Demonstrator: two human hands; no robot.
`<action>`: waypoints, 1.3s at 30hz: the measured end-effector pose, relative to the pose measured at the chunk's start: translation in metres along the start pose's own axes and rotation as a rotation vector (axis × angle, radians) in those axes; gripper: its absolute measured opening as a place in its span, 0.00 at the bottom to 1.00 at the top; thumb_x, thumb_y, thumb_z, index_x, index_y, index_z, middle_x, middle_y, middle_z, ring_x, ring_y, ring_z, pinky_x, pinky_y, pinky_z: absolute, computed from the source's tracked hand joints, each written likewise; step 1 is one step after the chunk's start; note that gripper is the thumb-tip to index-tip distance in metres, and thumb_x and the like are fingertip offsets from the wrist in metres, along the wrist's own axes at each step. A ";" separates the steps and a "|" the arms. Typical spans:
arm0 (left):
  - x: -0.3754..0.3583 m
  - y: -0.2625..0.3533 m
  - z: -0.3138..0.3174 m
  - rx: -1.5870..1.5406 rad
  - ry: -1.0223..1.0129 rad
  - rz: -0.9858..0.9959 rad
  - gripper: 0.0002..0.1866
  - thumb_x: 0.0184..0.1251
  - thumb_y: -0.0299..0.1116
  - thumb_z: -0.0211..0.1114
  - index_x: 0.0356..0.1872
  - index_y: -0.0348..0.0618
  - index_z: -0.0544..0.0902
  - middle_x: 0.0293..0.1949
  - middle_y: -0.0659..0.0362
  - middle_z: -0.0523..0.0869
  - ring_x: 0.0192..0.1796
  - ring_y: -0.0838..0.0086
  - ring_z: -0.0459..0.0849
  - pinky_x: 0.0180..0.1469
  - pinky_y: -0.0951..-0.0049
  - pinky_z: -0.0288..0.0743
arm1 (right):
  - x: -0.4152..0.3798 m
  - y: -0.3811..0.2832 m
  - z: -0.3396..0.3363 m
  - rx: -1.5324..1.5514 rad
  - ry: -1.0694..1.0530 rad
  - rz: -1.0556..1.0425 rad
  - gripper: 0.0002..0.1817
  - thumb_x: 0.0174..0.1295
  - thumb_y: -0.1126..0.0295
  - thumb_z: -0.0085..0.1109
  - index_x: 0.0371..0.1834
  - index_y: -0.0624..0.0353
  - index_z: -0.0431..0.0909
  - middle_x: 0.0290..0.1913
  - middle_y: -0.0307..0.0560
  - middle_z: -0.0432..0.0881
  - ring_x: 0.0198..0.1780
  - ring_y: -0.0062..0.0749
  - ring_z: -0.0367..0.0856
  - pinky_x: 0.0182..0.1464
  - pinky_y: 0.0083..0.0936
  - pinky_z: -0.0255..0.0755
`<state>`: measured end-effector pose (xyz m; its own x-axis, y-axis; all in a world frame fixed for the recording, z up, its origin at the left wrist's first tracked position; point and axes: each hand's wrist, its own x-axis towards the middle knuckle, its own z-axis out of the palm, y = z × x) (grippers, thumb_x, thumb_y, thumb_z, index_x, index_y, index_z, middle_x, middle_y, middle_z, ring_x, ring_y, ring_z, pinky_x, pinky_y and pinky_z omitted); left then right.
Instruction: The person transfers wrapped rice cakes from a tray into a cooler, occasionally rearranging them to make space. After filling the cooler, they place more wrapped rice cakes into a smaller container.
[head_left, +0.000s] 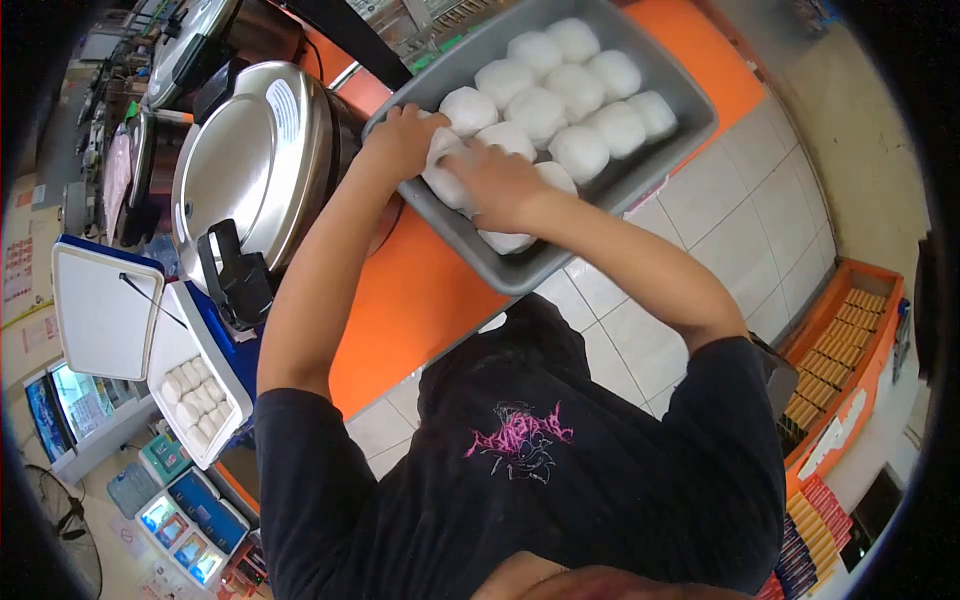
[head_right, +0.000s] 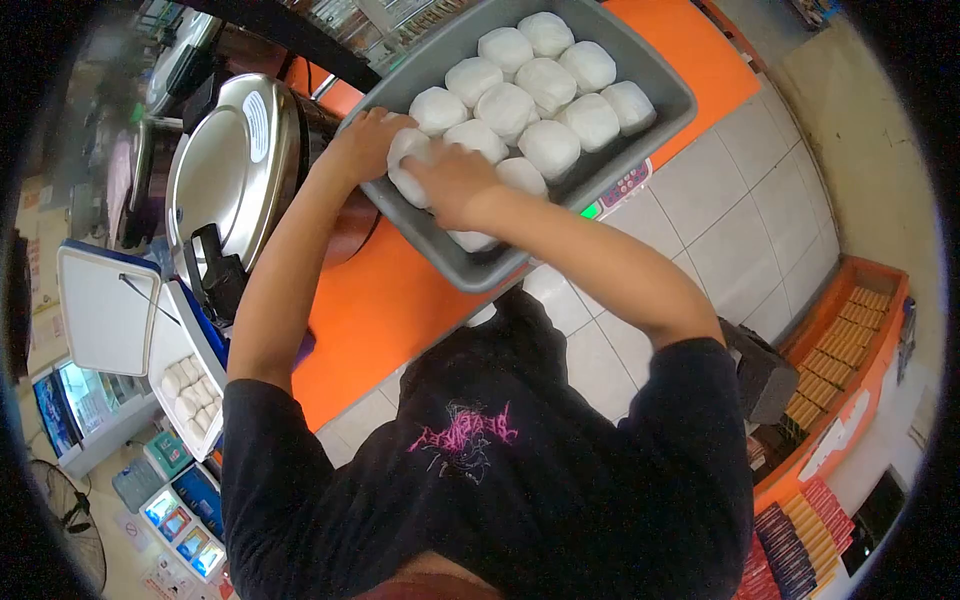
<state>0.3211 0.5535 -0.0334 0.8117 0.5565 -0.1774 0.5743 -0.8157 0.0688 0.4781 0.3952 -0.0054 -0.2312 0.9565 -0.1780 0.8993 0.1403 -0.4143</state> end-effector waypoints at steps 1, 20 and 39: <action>0.001 0.001 0.000 0.098 -0.032 0.044 0.28 0.60 0.28 0.69 0.64 0.60 0.80 0.57 0.47 0.82 0.59 0.48 0.82 0.63 0.55 0.78 | 0.012 -0.001 0.016 -0.036 0.045 -0.073 0.40 0.50 0.66 0.76 0.71 0.42 0.71 0.59 0.59 0.77 0.62 0.56 0.77 0.57 0.50 0.78; 0.005 0.039 -0.013 0.173 -0.089 -0.075 0.24 0.55 0.32 0.73 0.55 0.58 0.79 0.54 0.45 0.76 0.60 0.47 0.80 0.53 0.54 0.80 | -0.090 0.142 -0.104 2.101 0.057 -0.027 0.31 0.71 0.56 0.61 0.73 0.56 0.67 0.65 0.58 0.78 0.63 0.52 0.81 0.67 0.57 0.76; -0.148 0.086 -0.063 -1.677 0.166 -0.114 0.28 0.59 0.29 0.73 0.61 0.46 0.73 0.59 0.57 0.81 0.58 0.72 0.79 0.59 0.69 0.75 | 0.047 0.229 -0.129 -0.489 -0.974 0.492 0.39 0.48 0.55 0.70 0.69 0.54 0.77 0.57 0.62 0.83 0.51 0.52 0.86 0.48 0.50 0.84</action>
<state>0.2575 0.4106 0.0610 0.7000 0.6948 -0.1649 0.0106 0.2208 0.9753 0.7210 0.5053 0.0070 0.1832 0.3685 -0.9114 0.9674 0.0972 0.2337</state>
